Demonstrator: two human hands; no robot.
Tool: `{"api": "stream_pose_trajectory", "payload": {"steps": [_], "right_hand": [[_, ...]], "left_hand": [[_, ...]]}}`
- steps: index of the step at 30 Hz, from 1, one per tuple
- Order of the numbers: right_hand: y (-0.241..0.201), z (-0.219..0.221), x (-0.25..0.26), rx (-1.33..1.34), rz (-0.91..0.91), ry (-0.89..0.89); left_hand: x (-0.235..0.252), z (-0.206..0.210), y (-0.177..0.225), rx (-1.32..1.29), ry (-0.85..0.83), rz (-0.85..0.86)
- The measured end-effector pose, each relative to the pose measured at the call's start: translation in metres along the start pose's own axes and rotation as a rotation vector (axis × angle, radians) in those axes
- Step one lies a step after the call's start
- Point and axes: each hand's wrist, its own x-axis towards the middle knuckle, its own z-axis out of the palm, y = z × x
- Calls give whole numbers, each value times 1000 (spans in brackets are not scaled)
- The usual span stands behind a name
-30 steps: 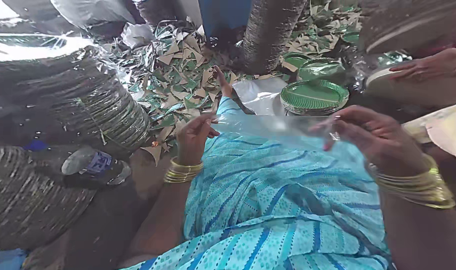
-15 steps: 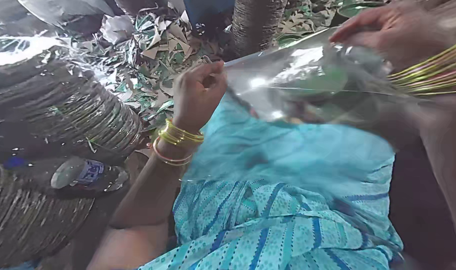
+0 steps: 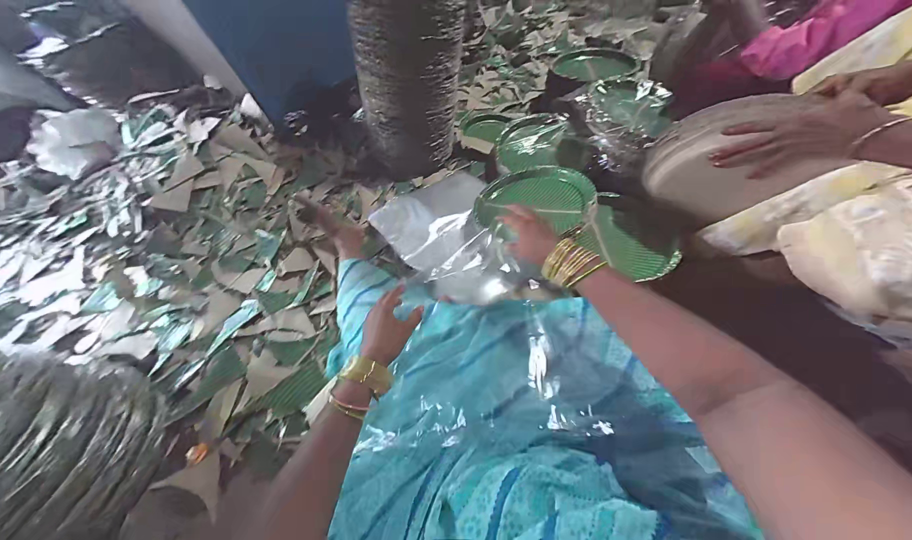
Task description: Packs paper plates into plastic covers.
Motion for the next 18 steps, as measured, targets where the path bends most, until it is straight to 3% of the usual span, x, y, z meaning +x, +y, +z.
{"api": "stream_pose_trajectory", "payload": {"steps": [2,4,7,10,13,18], "right_hand": [[-8,9,1,-59,71,39],[-18,22,-5,-87,20,0],[-26,54,-40,8,-111,-242],[-5,93,-68,16,-144,-482],[13,102,-66,55,-61,-547],[26,89,-42,260,-137,-408]], "left_hand": [[25,15,-9,-27,21,-30],[48,26,-19,-48,46,-57],[79,41,-38,-129,105,-50],[101,50,-52,-165,34,-44],[94,39,-43,-48,-115,-32],[40,34,-24,27,-123,326]]}}
